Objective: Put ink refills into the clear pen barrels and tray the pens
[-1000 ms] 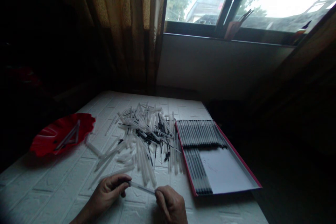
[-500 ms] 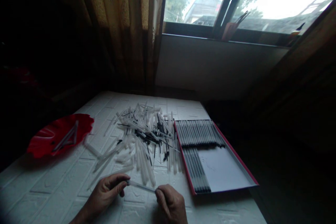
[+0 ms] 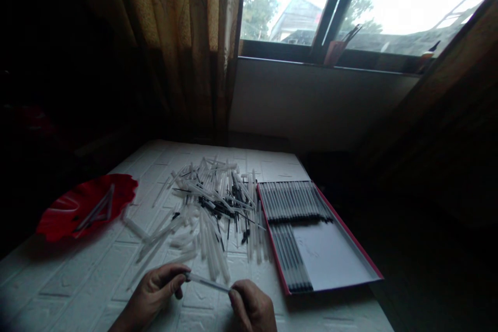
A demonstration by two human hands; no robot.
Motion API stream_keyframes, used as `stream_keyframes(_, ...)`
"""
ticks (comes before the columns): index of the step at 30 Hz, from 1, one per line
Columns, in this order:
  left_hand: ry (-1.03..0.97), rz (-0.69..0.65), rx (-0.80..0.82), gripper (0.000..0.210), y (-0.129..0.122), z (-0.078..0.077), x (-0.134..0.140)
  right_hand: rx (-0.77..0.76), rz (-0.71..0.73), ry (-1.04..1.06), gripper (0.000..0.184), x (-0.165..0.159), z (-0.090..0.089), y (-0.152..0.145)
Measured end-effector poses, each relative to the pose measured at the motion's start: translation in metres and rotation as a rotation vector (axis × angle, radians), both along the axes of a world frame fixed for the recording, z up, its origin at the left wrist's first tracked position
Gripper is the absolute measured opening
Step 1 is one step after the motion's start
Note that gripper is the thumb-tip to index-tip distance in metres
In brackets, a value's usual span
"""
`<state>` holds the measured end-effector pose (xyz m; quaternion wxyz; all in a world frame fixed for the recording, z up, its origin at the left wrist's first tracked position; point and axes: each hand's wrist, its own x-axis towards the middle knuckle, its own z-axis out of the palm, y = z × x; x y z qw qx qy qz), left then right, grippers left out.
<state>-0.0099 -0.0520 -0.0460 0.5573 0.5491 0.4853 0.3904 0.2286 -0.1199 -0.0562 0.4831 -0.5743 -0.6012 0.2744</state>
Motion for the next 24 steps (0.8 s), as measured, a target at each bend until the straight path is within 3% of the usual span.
stream_keyframes(3, -0.015, -0.020, 0.013, 0.048, 0.000, 0.000, -0.001, -0.058, -0.018, 0.086, 0.049, -0.001, -0.001, 0.000)
stream_keyframes(6, 0.032, -0.063, 0.016, 0.040, -0.002, 0.006, -0.001, -0.150, -0.065, 0.299, 0.050, -0.003, 0.002, 0.001)
stream_keyframes(12, 0.327, -0.218, 0.173, 0.017, -0.013, 0.025, 0.010, -0.297, -0.187, 0.745, 0.053, -0.012, 0.004, 0.002)
stream_keyframes(19, 0.561, -0.382, 0.310, 0.014, -0.016, 0.042, 0.017, -0.216, -0.200, 0.740, 0.045, -0.012, 0.008, 0.005)
stream_keyframes(21, 0.603, -0.359, 0.349, 0.013, -0.009, 0.045, 0.011, -0.200, -0.233, 0.740, 0.042, -0.004, 0.011, 0.007)
stream_keyframes(24, 0.736, -0.209, 0.430, 0.017, 0.008, 0.052, 0.000, -0.195, -0.244, 0.779, 0.041, 0.006, 0.011, 0.008)
